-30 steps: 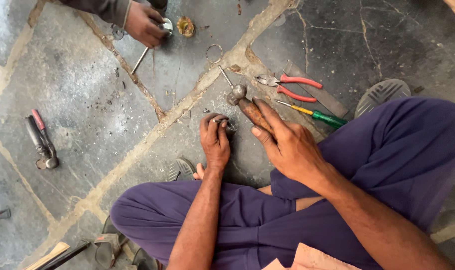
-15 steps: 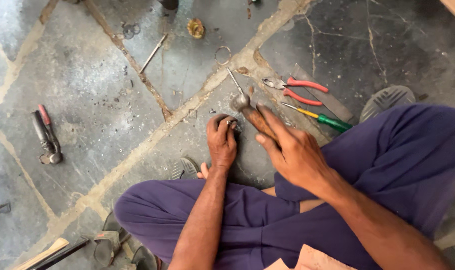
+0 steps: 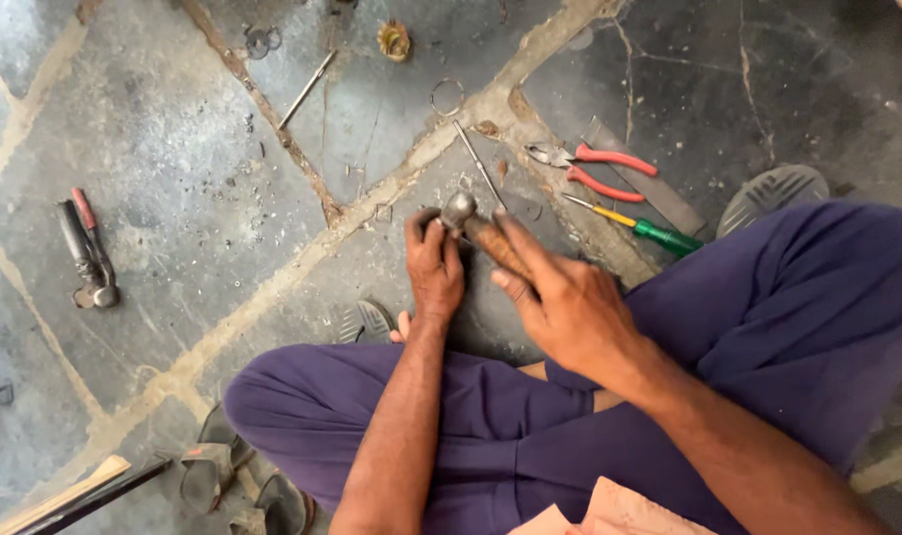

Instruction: The person sits on the floor and uses a hammer to repeatedly strike a small cylindrical metal part. They occasionally pause to inspect the part and reposition it. A second person's hand briefly enters the frame to hand over a tool.

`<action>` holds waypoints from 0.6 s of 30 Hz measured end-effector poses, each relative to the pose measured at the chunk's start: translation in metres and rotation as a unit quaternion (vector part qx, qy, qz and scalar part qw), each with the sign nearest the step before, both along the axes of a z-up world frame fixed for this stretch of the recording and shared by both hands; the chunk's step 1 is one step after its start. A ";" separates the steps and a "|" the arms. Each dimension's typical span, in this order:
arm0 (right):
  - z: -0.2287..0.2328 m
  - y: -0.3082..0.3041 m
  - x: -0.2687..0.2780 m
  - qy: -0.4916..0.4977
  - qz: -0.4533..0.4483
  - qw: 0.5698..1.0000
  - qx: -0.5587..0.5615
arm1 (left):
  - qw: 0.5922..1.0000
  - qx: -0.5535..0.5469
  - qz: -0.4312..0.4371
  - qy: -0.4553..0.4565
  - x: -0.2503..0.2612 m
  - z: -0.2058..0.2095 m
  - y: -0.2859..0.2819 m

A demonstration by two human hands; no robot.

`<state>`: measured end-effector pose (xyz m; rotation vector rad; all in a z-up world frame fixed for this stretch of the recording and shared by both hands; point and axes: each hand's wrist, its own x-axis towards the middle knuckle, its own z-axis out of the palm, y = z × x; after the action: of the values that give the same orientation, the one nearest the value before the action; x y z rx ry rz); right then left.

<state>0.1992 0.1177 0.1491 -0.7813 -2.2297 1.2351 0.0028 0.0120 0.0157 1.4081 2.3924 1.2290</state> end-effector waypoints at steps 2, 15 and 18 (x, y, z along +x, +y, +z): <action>-0.003 0.007 0.004 -0.036 -0.011 0.998 -0.053 | 0.999 0.023 0.027 0.014 -0.004 0.005 0.002; -0.005 0.029 0.009 -0.031 -0.034 0.996 -0.083 | 0.999 0.025 -0.001 0.028 -0.009 0.024 0.014; -0.008 0.029 0.009 -0.063 -0.021 0.993 -0.097 | 0.996 -0.011 -0.014 0.082 -0.008 0.025 0.015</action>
<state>0.2081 0.1465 0.1415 -1.0013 -2.2018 1.4338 -0.0055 0.0265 0.0404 1.5883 2.4713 1.1180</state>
